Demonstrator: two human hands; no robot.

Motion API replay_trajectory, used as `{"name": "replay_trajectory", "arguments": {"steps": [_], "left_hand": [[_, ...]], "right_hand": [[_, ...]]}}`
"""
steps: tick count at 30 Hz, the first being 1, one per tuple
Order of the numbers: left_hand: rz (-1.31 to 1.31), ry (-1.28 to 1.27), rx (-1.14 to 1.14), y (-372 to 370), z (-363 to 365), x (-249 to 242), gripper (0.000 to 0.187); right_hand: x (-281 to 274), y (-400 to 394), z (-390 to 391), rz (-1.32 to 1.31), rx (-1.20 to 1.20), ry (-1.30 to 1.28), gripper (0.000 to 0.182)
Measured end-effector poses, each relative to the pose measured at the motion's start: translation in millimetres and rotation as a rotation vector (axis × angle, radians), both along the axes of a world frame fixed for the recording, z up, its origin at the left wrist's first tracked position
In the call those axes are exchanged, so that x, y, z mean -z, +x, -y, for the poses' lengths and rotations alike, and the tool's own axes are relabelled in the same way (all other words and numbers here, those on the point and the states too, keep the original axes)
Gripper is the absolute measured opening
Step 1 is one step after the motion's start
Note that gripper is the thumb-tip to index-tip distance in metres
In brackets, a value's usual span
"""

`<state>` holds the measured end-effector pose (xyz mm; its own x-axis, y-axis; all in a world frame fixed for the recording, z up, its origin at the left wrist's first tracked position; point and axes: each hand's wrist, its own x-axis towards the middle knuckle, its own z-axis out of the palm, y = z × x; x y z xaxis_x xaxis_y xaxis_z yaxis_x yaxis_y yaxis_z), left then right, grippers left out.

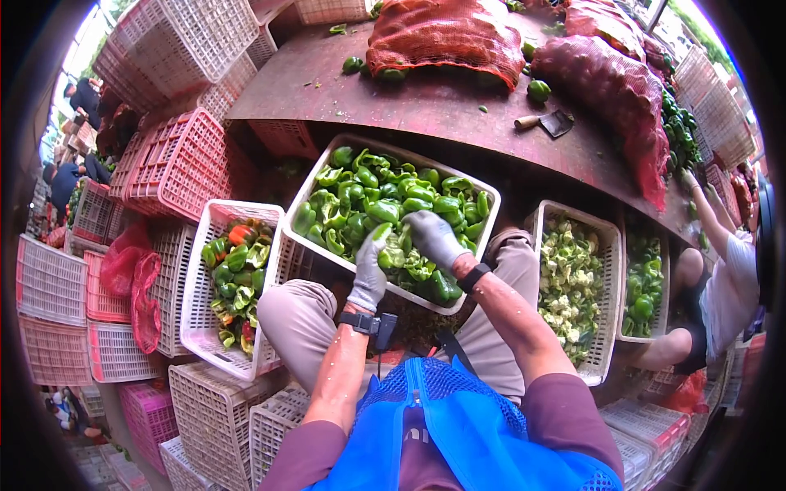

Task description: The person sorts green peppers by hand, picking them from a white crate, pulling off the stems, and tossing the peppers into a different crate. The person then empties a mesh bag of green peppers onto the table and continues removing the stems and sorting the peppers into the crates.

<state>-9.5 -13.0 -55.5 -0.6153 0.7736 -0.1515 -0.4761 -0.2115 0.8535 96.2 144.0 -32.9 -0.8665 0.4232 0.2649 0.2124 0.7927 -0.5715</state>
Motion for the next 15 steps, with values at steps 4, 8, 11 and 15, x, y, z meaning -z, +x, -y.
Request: {"name": "replay_trajectory", "arguments": {"steps": [4, 8, 11, 15], "left_hand": [[-0.503, -0.292, -0.284, -53.3, 0.1, -23.3, 0.05], [-1.227, -0.484, -0.436, -93.5, -7.3, -32.5, 0.058], [-1.452, -0.682, -0.353, -84.4, -28.6, -26.4, 0.067], [-1.581, -1.011, -0.03, -77.3, -39.1, 21.8, 0.07]], "right_hand": [[-34.5, 22.7, -22.8, -0.226, 0.211, -0.534, 0.031], [-94.4, 95.4, -36.7, -0.266, 0.417, -0.068, 0.034], [-96.6, 170.3, -53.3, -0.225, 0.622, 0.223, 0.026], [-51.5, 272.1, -69.4, 0.291, 0.842, 0.302, 0.035]]}}
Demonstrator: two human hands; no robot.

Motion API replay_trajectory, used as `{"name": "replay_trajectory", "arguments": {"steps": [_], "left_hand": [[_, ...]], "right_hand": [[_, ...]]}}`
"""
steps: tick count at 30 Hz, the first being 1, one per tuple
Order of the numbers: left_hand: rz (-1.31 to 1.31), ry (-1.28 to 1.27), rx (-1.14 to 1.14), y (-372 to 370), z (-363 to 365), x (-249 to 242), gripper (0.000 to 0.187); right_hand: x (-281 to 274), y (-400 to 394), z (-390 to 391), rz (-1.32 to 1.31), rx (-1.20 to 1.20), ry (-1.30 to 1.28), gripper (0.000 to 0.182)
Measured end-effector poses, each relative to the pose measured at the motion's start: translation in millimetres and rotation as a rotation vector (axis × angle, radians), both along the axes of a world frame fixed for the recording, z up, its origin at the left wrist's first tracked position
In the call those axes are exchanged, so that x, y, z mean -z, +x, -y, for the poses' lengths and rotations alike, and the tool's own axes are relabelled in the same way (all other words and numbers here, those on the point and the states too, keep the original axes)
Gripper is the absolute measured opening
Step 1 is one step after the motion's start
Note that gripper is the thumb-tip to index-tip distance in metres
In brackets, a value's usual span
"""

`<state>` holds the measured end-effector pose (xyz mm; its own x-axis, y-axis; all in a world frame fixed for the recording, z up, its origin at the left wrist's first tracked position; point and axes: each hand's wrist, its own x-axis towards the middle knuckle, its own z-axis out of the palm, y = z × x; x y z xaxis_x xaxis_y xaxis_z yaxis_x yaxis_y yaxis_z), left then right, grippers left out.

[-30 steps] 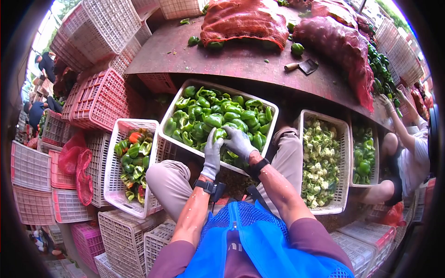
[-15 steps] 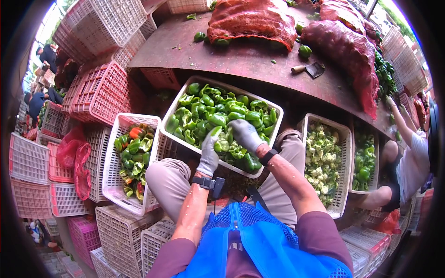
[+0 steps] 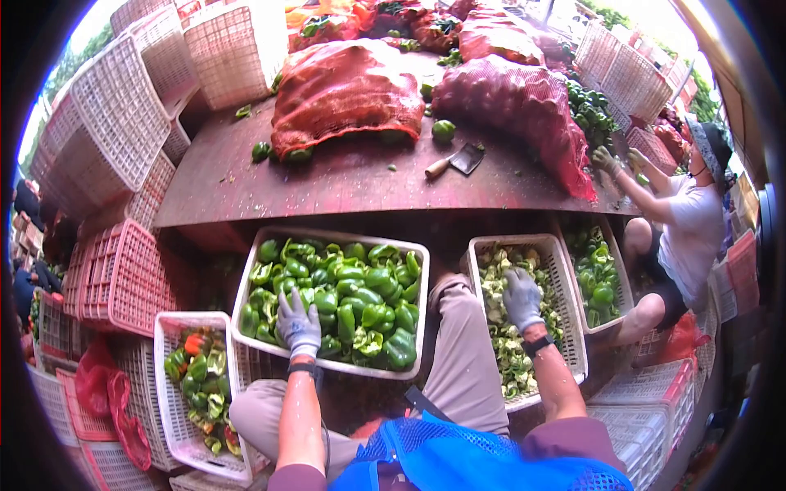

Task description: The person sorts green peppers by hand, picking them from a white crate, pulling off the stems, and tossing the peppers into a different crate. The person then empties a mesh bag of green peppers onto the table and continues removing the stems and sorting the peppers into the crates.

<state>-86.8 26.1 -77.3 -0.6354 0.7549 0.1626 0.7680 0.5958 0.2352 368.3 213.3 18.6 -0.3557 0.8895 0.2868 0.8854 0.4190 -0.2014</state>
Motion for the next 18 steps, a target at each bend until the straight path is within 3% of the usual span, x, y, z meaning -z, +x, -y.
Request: {"name": "replay_trajectory", "arguments": {"steps": [1, 3, 5, 7, 10, 14, 18], "left_hand": [[0.035, -0.056, -0.02, -0.5, -4.1, -8.5, 0.068], [-0.074, -0.114, 0.008, -7.7, -8.5, -7.2, 0.065], [-0.018, -0.148, 0.0, -10.9, -14.4, -8.3, 0.062], [-0.025, -0.142, -0.024, -11.3, -21.0, -4.5, 0.061], [-0.057, -0.062, -0.004, -12.3, -22.2, 1.9, 0.06], [0.036, -0.104, -0.032, -13.4, -29.2, -4.7, 0.06], [0.045, -0.19, -0.04, -17.2, -37.8, -8.3, 0.064]], "right_hand": [[12.3, 21.5, -2.5, 0.194, 0.072, -0.081, 0.035], [18.4, 38.7, -22.7, 0.438, 0.22, -0.575, 0.045], [23.6, 26.5, -42.4, 0.361, 0.158, -0.256, 0.032], [-4.3, -20.0, -80.6, 0.08, -0.012, -0.08, 0.04], [-12.7, -91.7, -175.8, 0.001, -0.031, 0.027, 0.055], [-11.5, -174.5, -324.8, -0.12, -0.004, -0.014, 0.074], [-27.2, -239.2, -422.4, -0.126, 0.214, -0.138, 0.084]]}}
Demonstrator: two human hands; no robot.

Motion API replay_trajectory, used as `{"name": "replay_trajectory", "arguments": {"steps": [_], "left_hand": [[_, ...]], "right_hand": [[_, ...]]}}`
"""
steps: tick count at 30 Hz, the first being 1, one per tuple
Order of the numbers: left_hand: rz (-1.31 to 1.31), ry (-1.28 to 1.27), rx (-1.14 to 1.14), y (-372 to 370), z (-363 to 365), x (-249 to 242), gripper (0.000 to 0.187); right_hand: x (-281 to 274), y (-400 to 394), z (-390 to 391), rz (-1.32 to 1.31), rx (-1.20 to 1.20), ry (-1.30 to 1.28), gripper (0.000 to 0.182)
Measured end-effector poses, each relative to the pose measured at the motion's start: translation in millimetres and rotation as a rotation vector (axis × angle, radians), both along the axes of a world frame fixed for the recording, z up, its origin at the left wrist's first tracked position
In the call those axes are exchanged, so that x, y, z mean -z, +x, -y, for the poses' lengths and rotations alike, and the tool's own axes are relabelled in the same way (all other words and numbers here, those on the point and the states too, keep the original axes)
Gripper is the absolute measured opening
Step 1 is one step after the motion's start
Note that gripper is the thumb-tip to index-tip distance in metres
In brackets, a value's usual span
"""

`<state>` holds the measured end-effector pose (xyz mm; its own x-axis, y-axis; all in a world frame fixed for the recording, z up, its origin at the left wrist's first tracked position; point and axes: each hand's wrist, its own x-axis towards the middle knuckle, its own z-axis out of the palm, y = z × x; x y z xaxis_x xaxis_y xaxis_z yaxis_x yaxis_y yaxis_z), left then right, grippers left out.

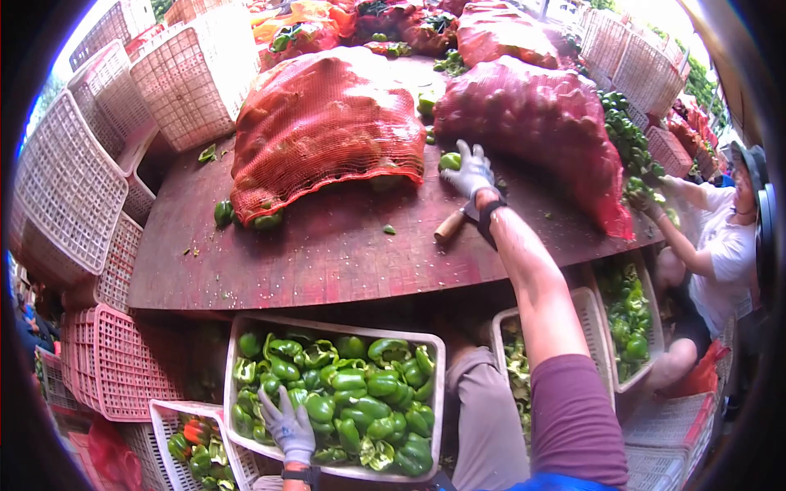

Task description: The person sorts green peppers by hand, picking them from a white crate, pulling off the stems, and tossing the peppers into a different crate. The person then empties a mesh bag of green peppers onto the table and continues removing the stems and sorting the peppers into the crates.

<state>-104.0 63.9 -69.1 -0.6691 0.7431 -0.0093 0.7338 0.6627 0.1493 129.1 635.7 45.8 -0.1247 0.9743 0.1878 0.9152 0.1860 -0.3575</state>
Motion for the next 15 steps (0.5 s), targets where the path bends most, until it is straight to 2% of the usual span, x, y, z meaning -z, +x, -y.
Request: {"name": "replay_trajectory", "arguments": {"steps": [3, 4, 5, 6, 9, 10, 11, 12, 13, 15], "left_hand": [[-0.001, 0.004, 0.0, -1.4, -3.4, 6.9, 0.067], [-0.017, -0.013, -0.002, -1.7, -2.5, 7.3, 0.067], [-0.03, -0.019, 0.003, -1.9, -4.3, 7.7, 0.067], [0.006, -0.006, -0.016, -1.4, -5.9, 6.9, 0.066], [-0.007, -0.014, -0.018, -1.3, -6.8, 3.1, 0.066], [0.002, 0.008, -0.02, -1.1, -5.9, 3.3, 0.065], [0.015, 0.03, -0.01, -2.3, -5.7, 2.4, 0.064], [0.03, 0.047, 0.002, -2.8, -4.0, 1.2, 0.063], [0.041, 0.063, 0.011, -2.8, -0.8, 0.4, 0.063], [0.007, 0.046, -0.003, -5.0, 1.4, 4.8, 0.061]], "right_hand": [[26.5, -16.0, -55.9, -0.055, -0.042, -0.097, 0.075], [37.4, -23.0, -64.2, 0.035, -0.015, -0.16, 0.073], [39.4, -27.5, -66.3, 0.13, 0.018, -0.209, 0.071], [43.6, -29.8, -60.7, 0.142, 0.06, -0.13, 0.063], [29.9, -22.4, -40.8, 0.079, -0.018, -0.109, 0.053], [23.5, -21.5, -26.9, -0.115, -0.005, -0.099, 0.047], [3.9, -17.6, -0.4, -0.308, -0.105, -0.156, 0.046], [-11.4, -13.0, 36.1, -0.719, -0.242, -0.28, 0.045], [-1.4, -8.6, 52.7, -0.908, -0.362, -0.303, 0.048], [-9.0, -4.2, 137.5, -0.997, -0.551, -0.365, 0.056]]}}
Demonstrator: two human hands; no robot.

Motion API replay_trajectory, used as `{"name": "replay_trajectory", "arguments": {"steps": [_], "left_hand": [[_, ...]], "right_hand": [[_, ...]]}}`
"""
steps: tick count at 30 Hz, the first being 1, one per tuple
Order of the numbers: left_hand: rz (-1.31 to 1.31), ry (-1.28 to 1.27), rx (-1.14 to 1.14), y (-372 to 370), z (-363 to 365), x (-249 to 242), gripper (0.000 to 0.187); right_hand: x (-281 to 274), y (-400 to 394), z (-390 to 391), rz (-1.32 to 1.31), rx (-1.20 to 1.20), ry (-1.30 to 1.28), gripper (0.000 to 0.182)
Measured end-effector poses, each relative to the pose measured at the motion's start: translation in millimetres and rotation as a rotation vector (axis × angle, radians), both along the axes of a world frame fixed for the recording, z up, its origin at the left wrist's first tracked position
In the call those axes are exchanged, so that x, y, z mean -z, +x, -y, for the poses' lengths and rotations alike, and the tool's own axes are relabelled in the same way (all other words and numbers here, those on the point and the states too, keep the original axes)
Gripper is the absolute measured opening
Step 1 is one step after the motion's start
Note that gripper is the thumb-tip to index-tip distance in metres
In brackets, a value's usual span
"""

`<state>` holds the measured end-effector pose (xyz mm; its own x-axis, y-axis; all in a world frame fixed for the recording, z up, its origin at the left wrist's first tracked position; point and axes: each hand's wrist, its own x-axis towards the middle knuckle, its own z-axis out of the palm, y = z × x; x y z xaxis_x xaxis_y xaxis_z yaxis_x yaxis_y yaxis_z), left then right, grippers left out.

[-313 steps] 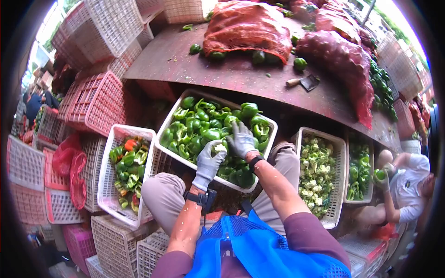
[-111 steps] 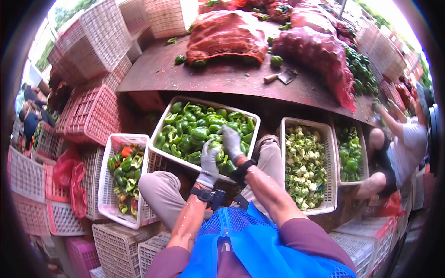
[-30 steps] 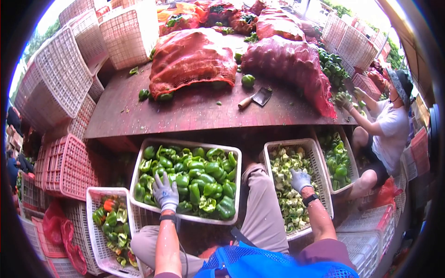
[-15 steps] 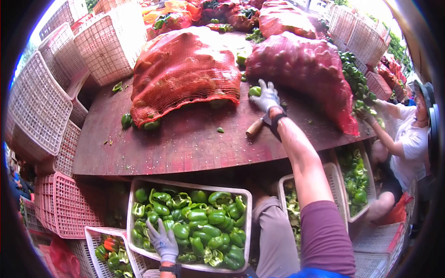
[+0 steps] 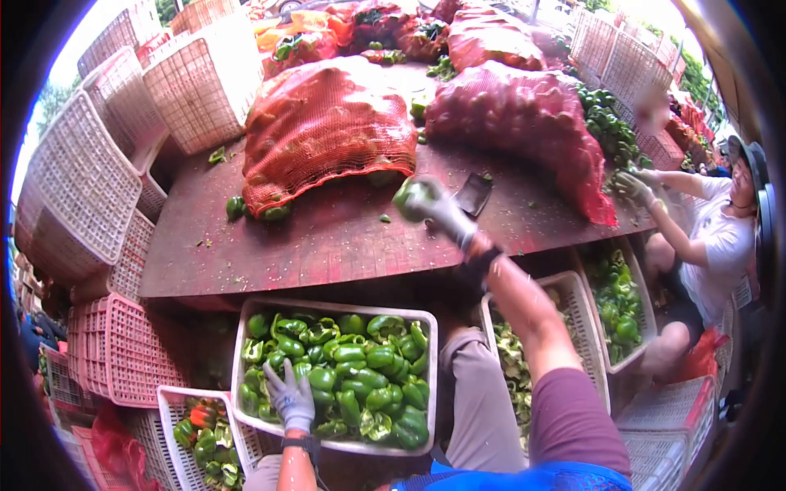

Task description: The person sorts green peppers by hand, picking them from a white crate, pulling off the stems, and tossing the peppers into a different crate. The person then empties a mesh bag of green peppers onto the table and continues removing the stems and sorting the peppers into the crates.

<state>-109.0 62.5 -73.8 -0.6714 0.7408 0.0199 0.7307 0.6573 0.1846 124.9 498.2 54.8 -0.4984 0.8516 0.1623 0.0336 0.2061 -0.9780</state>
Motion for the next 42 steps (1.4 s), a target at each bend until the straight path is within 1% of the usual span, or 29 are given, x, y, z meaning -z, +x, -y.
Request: {"name": "replay_trajectory", "arguments": {"steps": [2, 4, 5, 6, 7, 8, 9, 10, 12, 14, 17, 18, 20, 22, 23, 24, 26, 28, 29, 30, 31, 32, 34, 35, 36, 37, 39, 41, 42], "left_hand": [[-0.052, 0.03, 0.012, 2.5, 4.3, -6.9, 0.065], [-0.098, 0.299, 0.035, 32.5, 2.8, -46.8, 0.071], [0.106, 0.503, 0.117, 44.5, 1.9, -65.1, 0.074], [0.135, 0.603, 0.239, 57.4, 3.5, -72.4, 0.064], [0.634, 0.702, 0.206, 82.0, 8.4, -97.1, 0.06], [0.925, 0.758, 0.19, 92.1, 16.6, -95.1, 0.056], [1.207, 0.811, 0.136, 102.2, 24.5, -93.0, 0.052], [1.276, 0.845, 0.111, 103.4, 27.5, -68.1, 0.049], [1.128, 0.9, 0.107, 126.6, 40.1, -77.4, 0.047], [0.929, 0.926, 0.114, 144.5, 50.8, -72.8, 0.046], [0.746, 0.856, 0.134, 156.9, 67.3, -89.7, 0.043], [0.683, 0.856, 0.157, 161.2, 68.1, -99.8, 0.043], [0.6, 0.826, 0.18, 166.2, 68.1, -114.1, 0.04], [0.393, 0.755, 0.214, 161.4, 67.1, -107.9, 0.041], [0.464, 0.734, 0.205, 160.4, 66.5, -111.0, 0.042], [0.465, 0.713, 0.203, 158.5, 66.7, -109.2, 0.041], [0.603, 0.619, 0.17, 158.0, 70.4, -122.0, 0.038], [0.654, 0.666, 0.215, 142.1, 62.0, -93.6, 0.035], [0.726, 0.626, 0.23, 139.9, 61.2, -107.8, 0.035], [0.754, 0.542, 0.233, 134.8, 58.8, -116.3, 0.036], [0.878, 0.596, 0.289, 125.4, 52.0, -119.0, 0.037], [1.009, 0.637, 0.342, 119.1, 50.4, -119.5, 0.039], [1.366, 0.671, 0.26, 113.2, 45.1, -129.1, 0.036], [1.53, 0.783, 0.403, 106.7, 41.1, -137.6, 0.035], [1.561, 0.806, 0.413, 108.3, 42.5, -143.3, 0.036], [1.347, 0.813, 0.51, 105.7, 42.6, -139.0, 0.036], [1.754, 0.871, 0.345, 103.3, 44.6, -125.7, 0.031], [2.085, 0.972, 0.105, 101.8, 51.3, -120.7, 0.031], [2.222, 1.044, -0.019, 101.5, 53.9, -125.2, 0.033]], "right_hand": [[-18.1, 2.8, 111.8, -0.13, -0.1, -0.116, 0.053], [-34.7, 10.6, 206.4, -0.077, -0.151, -0.204, 0.055], [-35.3, 12.3, 244.5, -0.03, -0.19, -0.162, 0.057], [4.2, 3.8, 269.1, -0.062, -0.2, 0.029, 0.055], [2.8, 3.4, 306.8, -0.08, -0.232, -0.06, 0.051], [-0.1, 6.3, 337.6, -0.103, -0.327, -0.28, 0.046], [-0.1, 7.7, 358.7, -0.115, -0.295, -0.157, 0.043], [1.4, 8.8, 375.9, -0.126, -0.253, -0.033, 0.041], [25.3, 7.2, 390.6, -0.09, -0.161, -0.05, 0.036], [13.1, 5.8, 412.6, 0.069, 0.052, 0.014, 0.033], [13.0, 12.1, 427.7, 0.124, 0.074, 0.013, 0.032], [22.5, 13.3, 428.2, 0.16, 0.136, 0.621, 0.027], [33.7, 7.6, 424.8, 0.175, 0.181, 0.274, 0.031], [82.6, -4.0, 402.6, 0.278, 0.124, 0.487, 0.034], [67.3, -4.4, 407.4, 0.148, 0.134, 0.166, 0.036], [60.5, -3.7, 405.5, 0.142, 0.11, 0.083, 0.039], [67.3, -0.2, 396.6, 0.282, 0.016, 0.318, 0.041], [67.8, -0.8, 387.2, 0.277, -0.075, 0.183, 0.041], [61.8, 0.2, 383.5, 0.206, -0.115, 0.074, 0.04], [56.2, -3.4, 373.2, 0.115, -0.18, -0.177, 0.037], [39.3, -4.7, 364.5, 0.031, -0.246, -0.429, 0.035], [42.1, -4.1, 355.9, -0.038, -0.297, -0.581, 0.032], [63.3, -5.4, 333.0, -0.241, -0.43, -0.806, 0.026], [75.9, -6.3, 327.4, -0.345, -0.486, -0.896, 0.025], [90.6, -7.2, 323.3, -0.443, -0.522, -0.967, 0.024], [84.2, -3.6, 328.3, -0.497, -0.497, -1.074, 0.02], [59.0, 5.1, 344.6, -0.566, -0.36, -1.185, 0.019], [33.4, 7.8, 358.1, -0.628, -0.275, -1.201, 0.029], [18.5, 9.1, 362.6, -0.677, -0.293, -1.17, 0.028]]}}
